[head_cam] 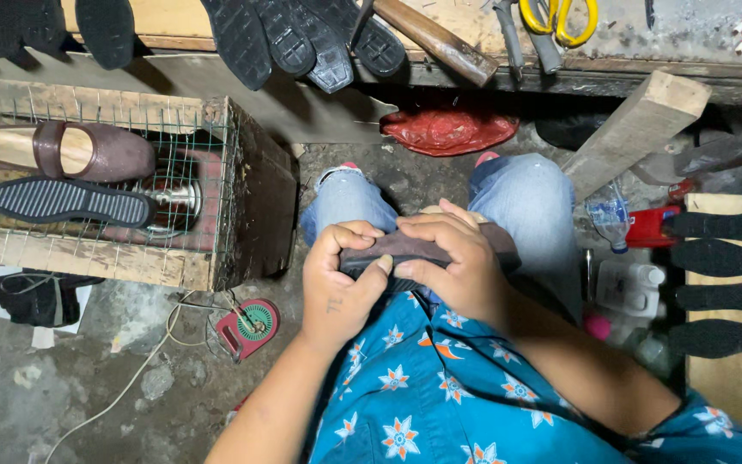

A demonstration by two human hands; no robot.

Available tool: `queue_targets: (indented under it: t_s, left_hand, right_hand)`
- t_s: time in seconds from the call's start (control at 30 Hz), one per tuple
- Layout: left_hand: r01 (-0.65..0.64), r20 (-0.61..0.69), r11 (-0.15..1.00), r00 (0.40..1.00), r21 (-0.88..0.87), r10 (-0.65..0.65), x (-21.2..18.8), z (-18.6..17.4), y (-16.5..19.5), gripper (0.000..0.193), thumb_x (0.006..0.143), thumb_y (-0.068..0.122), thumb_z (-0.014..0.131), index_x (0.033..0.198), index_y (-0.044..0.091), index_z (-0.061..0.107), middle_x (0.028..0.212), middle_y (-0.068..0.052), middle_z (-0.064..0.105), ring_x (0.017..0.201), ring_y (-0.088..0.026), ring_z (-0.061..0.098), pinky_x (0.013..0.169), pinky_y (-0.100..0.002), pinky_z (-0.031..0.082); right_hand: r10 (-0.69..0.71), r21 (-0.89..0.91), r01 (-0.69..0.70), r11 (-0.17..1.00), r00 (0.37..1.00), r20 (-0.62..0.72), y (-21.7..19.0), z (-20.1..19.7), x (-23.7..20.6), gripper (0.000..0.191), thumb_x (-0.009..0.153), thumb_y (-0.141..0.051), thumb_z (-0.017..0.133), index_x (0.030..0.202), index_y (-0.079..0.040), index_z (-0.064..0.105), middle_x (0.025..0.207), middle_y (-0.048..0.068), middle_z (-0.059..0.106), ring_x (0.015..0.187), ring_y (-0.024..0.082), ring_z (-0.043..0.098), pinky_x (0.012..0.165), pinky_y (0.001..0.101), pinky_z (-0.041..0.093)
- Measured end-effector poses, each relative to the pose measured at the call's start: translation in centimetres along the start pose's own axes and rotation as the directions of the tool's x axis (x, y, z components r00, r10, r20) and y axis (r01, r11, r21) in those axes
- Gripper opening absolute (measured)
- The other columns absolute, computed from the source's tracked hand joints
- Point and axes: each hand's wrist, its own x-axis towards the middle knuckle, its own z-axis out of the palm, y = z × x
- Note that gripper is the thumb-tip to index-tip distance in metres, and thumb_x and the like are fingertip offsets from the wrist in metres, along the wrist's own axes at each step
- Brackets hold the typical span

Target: The person attaches a new sole to a brown shoe using a wooden shoe tree for support. They press the sole into place by hand and then use a curved metal tool to tap and secure the sole along the edges.

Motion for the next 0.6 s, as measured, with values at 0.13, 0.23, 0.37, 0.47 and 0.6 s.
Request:
queue_targets:
  t_s: [0.13,0.23,0.37,0.47,0.6]
  left_hand:
    - [0.02,0.002,1.0,1.0,-0.005,-0.02,0.1,0.1,0.4,0.027,0.083,-0.005,0.071,0.103,0.003,0.054,0.113,-0.011,0.067,0.107,-0.017,0.064,0.1,-0.033,0.052]
    - [-0.002,0.024,1.0,1.0,-0.004,0.002,0.4,-0.3,0.4,0.028,0.082,-0.006,0.071,0.103,0.003,0.054,0.113,-0.011,0.067,0.108,-0.017,0.064,0.101,-0.033,0.051]
    - [0.005,0.032,1.0,0.999,0.005,-0.005,-0.1,-0.4,0.6,0.027,0.082,-0.006,0.07,0.102,0.003,0.054,0.114,-0.011,0.067,0.108,-0.017,0.064,0.1,-0.033,0.051]
    - [0.03,0.032,0.998,0.999,-0.053,-0.028,0.1,-0.1,1.0,0.032,0.086,-0.001,0.072,0.112,0.003,0.054,0.118,-0.013,0.067,0.112,-0.019,0.065,0.103,-0.035,0.052]
    - [0.02,0.066,0.965,0.998,-0.262,-0.003,1.5,0.3,1.9,0.087,0.085,0.025,0.088,0.148,0.003,0.031,0.151,-0.015,0.042,0.144,-0.023,0.043,0.121,-0.039,0.036]
  right_hand:
    - [-0.013,0.044,0.012,0.999,0.999,0.03,0.3,-0.4,0.5,0.044,0.077,-0.023,0.088,0.114,-0.008,0.069,0.125,0.006,0.075,0.123,0.022,0.07,0.125,0.0542,0.034]
    - [-0.046,0.019,0.045,0.999,0.998,0.032,-0.1,-0.6,0.6,0.052,0.073,-0.025,0.088,0.118,-0.006,0.069,0.123,0.009,0.073,0.123,0.026,0.066,0.12,0.0547,0.034]
    - [-0.068,-0.069,0.072,0.995,0.996,0.064,-0.6,-0.6,0.7,0.064,0.067,-0.029,0.091,0.121,-0.003,0.069,0.12,0.011,0.071,0.122,0.029,0.063,0.116,0.0564,0.034]
    - [-0.008,-0.063,0.014,0.998,0.994,0.106,-0.5,-1.0,1.2,0.056,0.07,-0.027,0.091,0.117,-0.005,0.071,0.117,0.007,0.074,0.119,0.022,0.068,0.12,0.0554,0.036]
    - [0.135,0.537,-0.102,0.837,0.991,-0.023,0.3,-2.2,2.6,0.043,0.091,-0.021,0.077,0.129,-0.004,0.064,0.126,0.011,0.068,0.12,0.025,0.065,0.107,0.047,0.048]
